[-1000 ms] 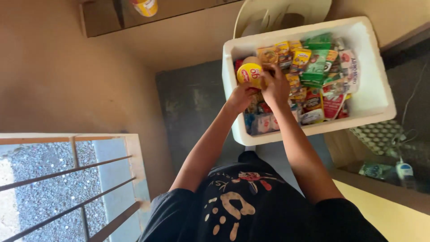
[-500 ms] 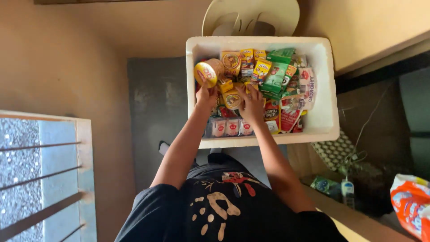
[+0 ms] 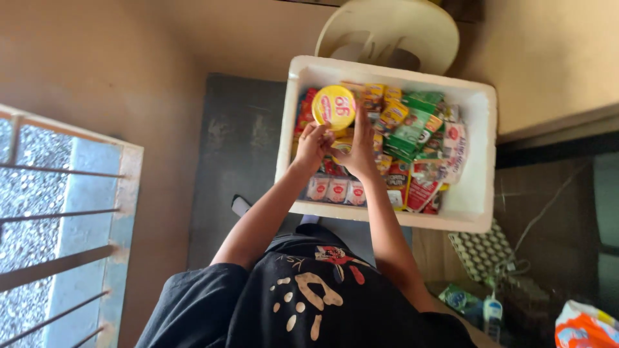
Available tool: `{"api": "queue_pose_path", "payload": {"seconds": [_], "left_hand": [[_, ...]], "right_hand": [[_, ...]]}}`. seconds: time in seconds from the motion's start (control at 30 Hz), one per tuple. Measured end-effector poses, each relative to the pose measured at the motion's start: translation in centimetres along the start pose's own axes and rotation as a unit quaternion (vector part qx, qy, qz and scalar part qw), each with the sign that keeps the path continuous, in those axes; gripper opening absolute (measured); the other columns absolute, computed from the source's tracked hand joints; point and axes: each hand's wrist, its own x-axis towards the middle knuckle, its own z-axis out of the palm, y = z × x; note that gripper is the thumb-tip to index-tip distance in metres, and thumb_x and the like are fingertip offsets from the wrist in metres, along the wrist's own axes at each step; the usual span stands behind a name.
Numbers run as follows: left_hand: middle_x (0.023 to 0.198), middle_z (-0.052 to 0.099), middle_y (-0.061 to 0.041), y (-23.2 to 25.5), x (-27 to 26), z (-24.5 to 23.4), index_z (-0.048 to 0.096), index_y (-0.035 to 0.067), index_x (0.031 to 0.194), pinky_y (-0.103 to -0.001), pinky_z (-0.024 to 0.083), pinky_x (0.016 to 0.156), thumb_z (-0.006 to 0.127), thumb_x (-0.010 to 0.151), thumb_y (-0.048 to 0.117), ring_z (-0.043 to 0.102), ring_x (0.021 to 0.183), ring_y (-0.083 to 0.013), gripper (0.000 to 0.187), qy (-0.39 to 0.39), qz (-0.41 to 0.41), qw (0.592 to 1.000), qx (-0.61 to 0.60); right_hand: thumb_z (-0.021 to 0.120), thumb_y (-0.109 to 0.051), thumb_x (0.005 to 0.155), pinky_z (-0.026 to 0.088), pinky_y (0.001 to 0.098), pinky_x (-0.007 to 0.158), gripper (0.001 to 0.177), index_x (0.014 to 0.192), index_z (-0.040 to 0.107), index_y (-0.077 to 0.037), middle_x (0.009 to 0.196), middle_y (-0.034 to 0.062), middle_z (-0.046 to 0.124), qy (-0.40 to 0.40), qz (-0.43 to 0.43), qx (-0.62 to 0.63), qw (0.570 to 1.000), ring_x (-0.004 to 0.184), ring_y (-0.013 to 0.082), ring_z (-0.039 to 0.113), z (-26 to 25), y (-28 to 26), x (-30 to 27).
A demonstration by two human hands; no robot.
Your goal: Organizing and stocking various grocery items from a styrofoam cooler onto glass shelves.
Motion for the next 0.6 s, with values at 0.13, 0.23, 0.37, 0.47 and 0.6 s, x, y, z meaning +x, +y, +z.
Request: {"api": "queue_pose_path", "payload": {"seconds": [0.13,0.23,0.37,0.47,0.6], "left_hand": [[0.084,0.067,-0.003,6.6,-5.2,3.9,0.059,0.011,0.097,-0.029,0.056,0.065,0.071,0.096,0.014,0.067,0.073,-0.0146,0.013,-0.023,0.032,0.996,0.086],[0.092,0.067,-0.005,10.9,-8.1,4.4,0.062,0.01,0.101,-0.03,0.057,0.076,0.073,0.096,0.019,0.067,0.083,-0.0152,0.015,-0.022,0.086,0.967,0.238],[0.126,0.048,-0.01,15.1,-8.9,2.6,0.068,0.01,0.107,-0.039,0.051,0.097,0.072,0.097,0.035,0.05,0.118,-0.0219,0.027,-0.012,0.21,0.862,0.461],[0.142,0.043,-0.01,18.7,-9.0,-0.2,0.065,0.013,0.118,-0.046,0.045,0.107,0.065,0.102,0.045,0.042,0.134,-0.0245,0.035,0.018,0.232,0.856,0.461],[0.143,0.045,-0.007,27.1,-8.8,-2.4,0.038,0.02,0.136,-0.053,0.051,0.095,0.056,0.099,0.052,0.052,0.13,-0.0264,0.053,0.05,0.14,0.967,0.205]], "right_hand": [[0.094,-0.014,0.07,0.037,0.0506,0.118,0.128,0.161,0.005,-0.007,0.16,0.0271,0.032,-0.033,-0.01,0.137,0.99,0.144,0.0406,0.04,0.0,-3.8,2.0],[0.093,-0.01,0.076,0.042,0.0465,0.119,0.125,0.164,0.005,-0.006,0.166,0.0245,0.028,-0.043,-0.008,0.232,0.972,0.149,0.0352,0.043,2.2,-4.9,2.9],[0.09,-0.008,0.084,0.044,0.047,0.122,0.115,0.166,0.01,-0.006,0.165,0.0205,0.032,0.002,-0.019,0.271,0.962,0.15,0.0316,0.045,5.0,-8.6,5.7],[0.09,-0.014,0.087,0.048,0.0463,0.12,0.109,0.164,0.014,-0.006,0.163,0.0188,0.035,-0.012,-0.008,0.328,0.945,0.149,0.0291,0.047,8.0,-11.1,7.0],[0.086,-0.019,0.095,0.046,0.0442,0.122,0.1,0.166,0.017,-0.006,0.164,0.0173,0.037,-0.068,-0.016,0.386,0.92,0.15,0.0275,0.048,15.0,-14.6,9.1]]}}
